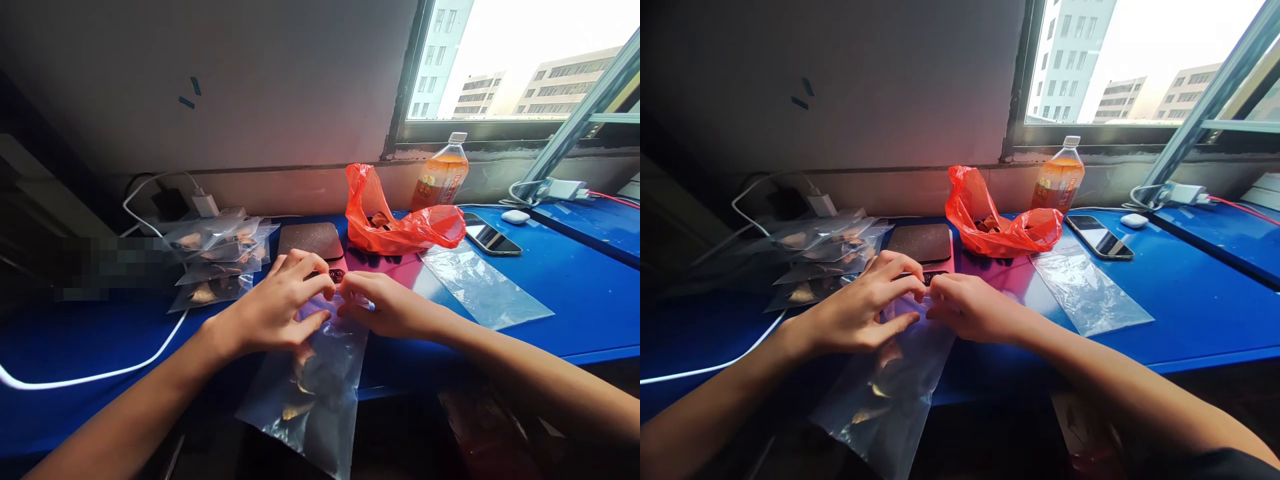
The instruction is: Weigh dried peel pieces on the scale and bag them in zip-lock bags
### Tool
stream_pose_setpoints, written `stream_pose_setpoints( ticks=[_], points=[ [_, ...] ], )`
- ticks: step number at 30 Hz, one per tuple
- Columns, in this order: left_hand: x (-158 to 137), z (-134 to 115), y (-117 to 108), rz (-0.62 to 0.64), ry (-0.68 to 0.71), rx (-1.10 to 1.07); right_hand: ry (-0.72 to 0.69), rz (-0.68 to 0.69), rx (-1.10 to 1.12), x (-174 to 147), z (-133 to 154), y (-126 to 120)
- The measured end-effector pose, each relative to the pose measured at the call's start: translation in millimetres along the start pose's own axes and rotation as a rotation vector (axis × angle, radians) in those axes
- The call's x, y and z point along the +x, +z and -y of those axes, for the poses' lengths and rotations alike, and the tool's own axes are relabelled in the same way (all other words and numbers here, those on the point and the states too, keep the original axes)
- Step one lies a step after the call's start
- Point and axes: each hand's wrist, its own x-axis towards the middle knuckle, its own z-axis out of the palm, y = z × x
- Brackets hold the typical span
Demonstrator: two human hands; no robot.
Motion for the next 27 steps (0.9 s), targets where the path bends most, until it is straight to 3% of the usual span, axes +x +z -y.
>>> stream_pose_setpoints(
  ticks=[12,21,27],
  points=[
    [-3,8,-11,0.013,-0.005,-0.041,0.001,0.045,-0.017,1,1,-4],
    [-4,7,-10,0.111,0.055,-0.176,-0.019,0.135,0.041,2,4,-7],
    [-5,19,-15,0.156,-0.004,-0.239,0.007,0.117,0.071,3,-4,-18]
  ],
)
